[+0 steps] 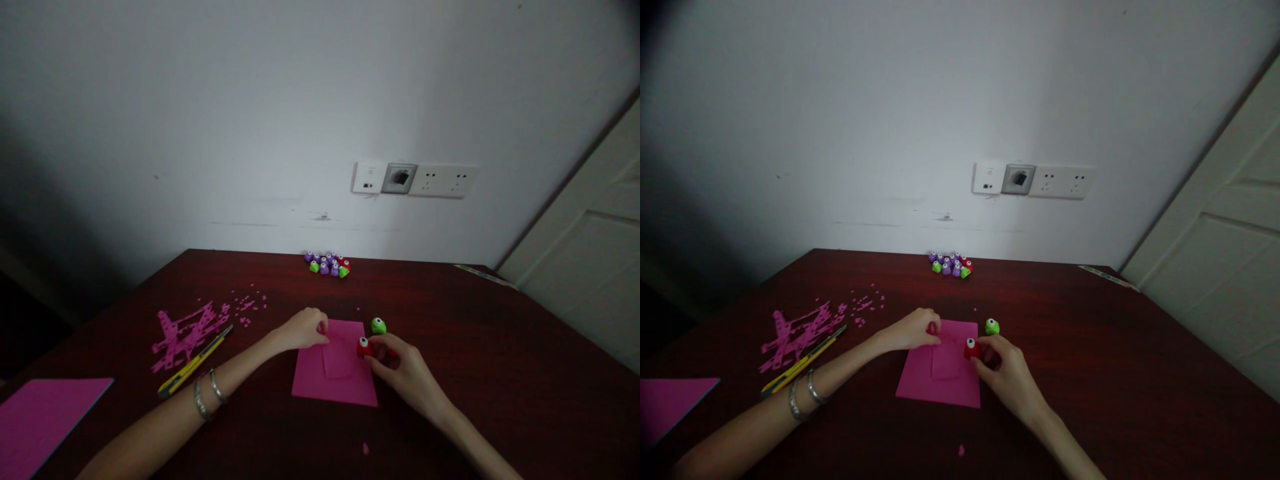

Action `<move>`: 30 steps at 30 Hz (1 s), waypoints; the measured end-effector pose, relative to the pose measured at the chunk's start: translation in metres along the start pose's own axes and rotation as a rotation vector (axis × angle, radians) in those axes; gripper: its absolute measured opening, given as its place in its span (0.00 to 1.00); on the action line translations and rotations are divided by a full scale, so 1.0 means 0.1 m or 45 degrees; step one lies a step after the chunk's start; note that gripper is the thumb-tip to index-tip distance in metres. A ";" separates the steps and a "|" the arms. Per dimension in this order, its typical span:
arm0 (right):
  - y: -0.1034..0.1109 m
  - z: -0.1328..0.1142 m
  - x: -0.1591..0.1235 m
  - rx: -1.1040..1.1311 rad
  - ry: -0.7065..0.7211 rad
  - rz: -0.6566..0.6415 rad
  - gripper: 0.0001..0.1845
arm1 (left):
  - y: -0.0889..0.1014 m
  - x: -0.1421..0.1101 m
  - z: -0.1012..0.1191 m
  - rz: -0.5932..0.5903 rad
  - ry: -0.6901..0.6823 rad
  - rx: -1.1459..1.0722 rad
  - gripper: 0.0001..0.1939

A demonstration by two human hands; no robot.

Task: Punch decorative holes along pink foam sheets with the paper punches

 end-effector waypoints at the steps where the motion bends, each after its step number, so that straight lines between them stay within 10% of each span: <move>1: -0.01 0.01 0.00 -0.007 -0.011 -0.011 0.10 | -0.01 0.00 0.00 -0.009 -0.006 -0.036 0.05; 30: -0.06 0.06 -0.01 -0.055 -0.083 -0.012 0.09 | 0.01 0.02 0.09 -0.192 -0.006 -0.791 0.08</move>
Point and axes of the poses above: each hand's wrist, its own x-axis towards the middle knuckle, its own y-axis out of the back of the hand, z = x × y, the point moved 10 cm from there along x, towards the middle knuckle, and after that the axes turned 11 degrees about -x, right-handed, at the moved point
